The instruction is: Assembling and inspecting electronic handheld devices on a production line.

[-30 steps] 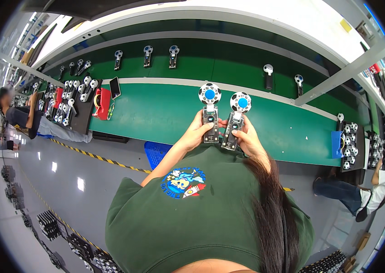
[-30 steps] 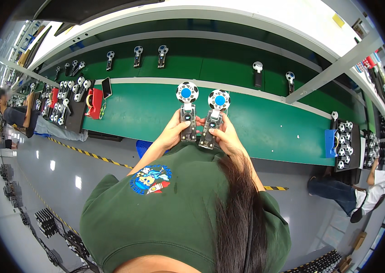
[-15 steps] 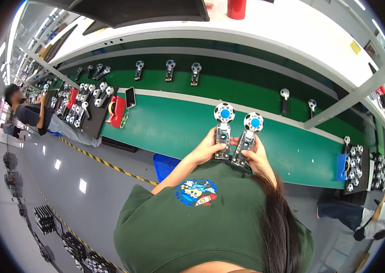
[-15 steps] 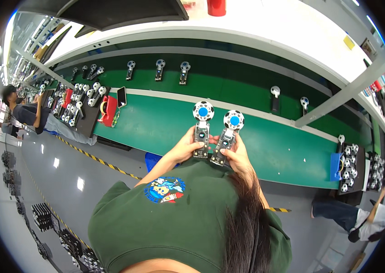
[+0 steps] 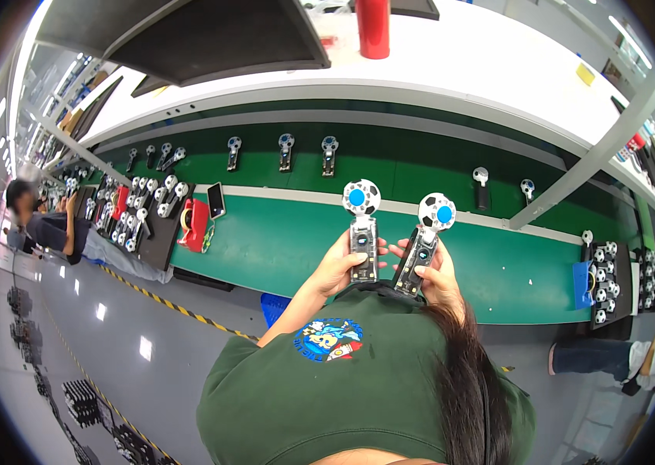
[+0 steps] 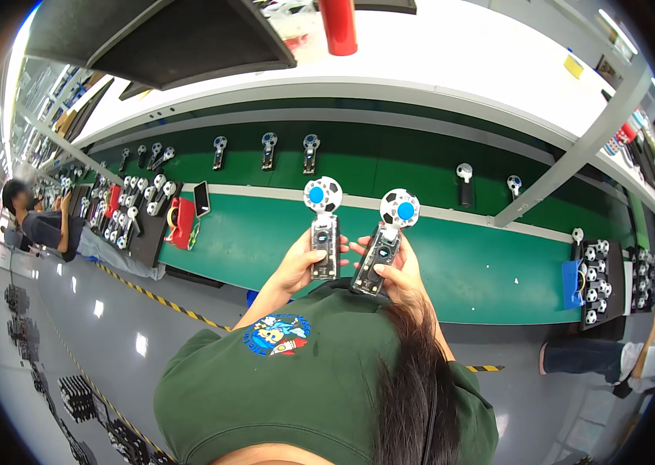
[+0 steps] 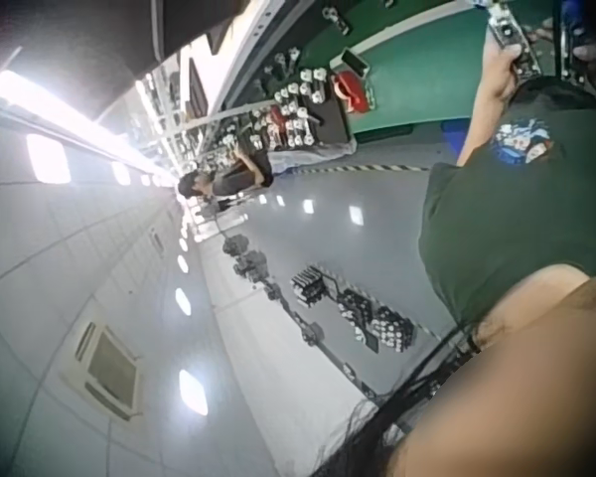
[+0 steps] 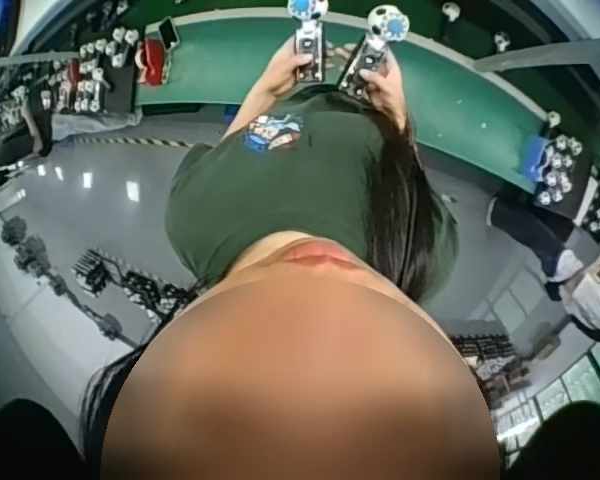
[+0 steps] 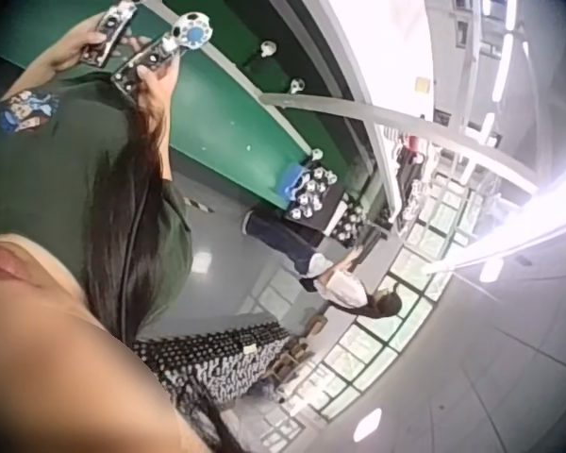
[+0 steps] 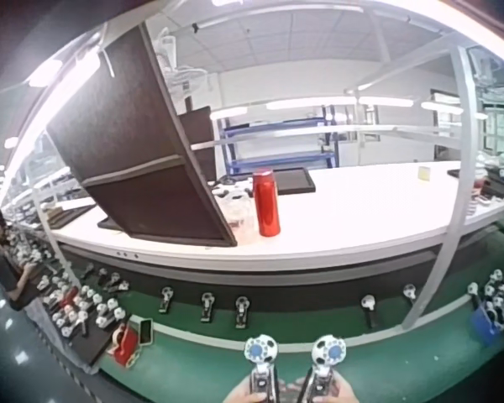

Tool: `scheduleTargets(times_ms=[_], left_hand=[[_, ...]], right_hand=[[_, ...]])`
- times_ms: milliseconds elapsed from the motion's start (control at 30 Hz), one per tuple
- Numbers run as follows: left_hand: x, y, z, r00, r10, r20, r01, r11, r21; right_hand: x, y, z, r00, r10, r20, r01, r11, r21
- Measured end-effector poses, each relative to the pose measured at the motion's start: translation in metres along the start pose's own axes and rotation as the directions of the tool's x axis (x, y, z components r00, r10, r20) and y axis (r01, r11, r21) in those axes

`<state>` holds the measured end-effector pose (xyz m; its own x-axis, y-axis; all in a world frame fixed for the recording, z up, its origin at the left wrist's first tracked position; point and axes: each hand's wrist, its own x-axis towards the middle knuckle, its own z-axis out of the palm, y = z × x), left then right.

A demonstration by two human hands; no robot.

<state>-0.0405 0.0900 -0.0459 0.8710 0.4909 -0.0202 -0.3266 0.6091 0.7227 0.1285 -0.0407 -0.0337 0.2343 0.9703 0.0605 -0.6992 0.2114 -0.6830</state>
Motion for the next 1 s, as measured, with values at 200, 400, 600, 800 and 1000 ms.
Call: scheduleTargets(times_ms=[200, 400, 600, 800, 1000], left_hand=[[0.016, 0.019, 0.024, 0.993, 0.066, 0.094, -0.073, 0.995, 0.073], [0.034, 0.048, 0.036, 0.973, 0.223, 0.058, -0.228, 0.968, 0.102], [0.042, 0.102, 0.065, 0.854, 0.510, 0.105, -0.520, 0.826, 0.218], [0.040, 0.194, 0.031, 0.734, 0.614, 0.290, -0.618, 0.781, -0.088], [0.061, 0.179, 0.033, 0.596, 0.637, 0.490, -0.572, -0.092, 0.815]], right_hand=[[0.005, -0.034, 0.005, 0.995, -0.086, 0.059, 0.086, 0.996, 0.003], [0.016, -0.064, 0.012, 0.986, -0.141, 0.088, 0.143, 0.989, -0.027], [0.019, -0.114, 0.010, 0.921, -0.362, 0.146, 0.382, 0.913, -0.143], [-0.022, -0.229, 0.001, 0.470, -0.878, 0.088, 0.838, 0.413, -0.357], [-0.029, -0.208, -0.048, 0.005, -0.930, 0.368, 0.638, -0.280, -0.717]])
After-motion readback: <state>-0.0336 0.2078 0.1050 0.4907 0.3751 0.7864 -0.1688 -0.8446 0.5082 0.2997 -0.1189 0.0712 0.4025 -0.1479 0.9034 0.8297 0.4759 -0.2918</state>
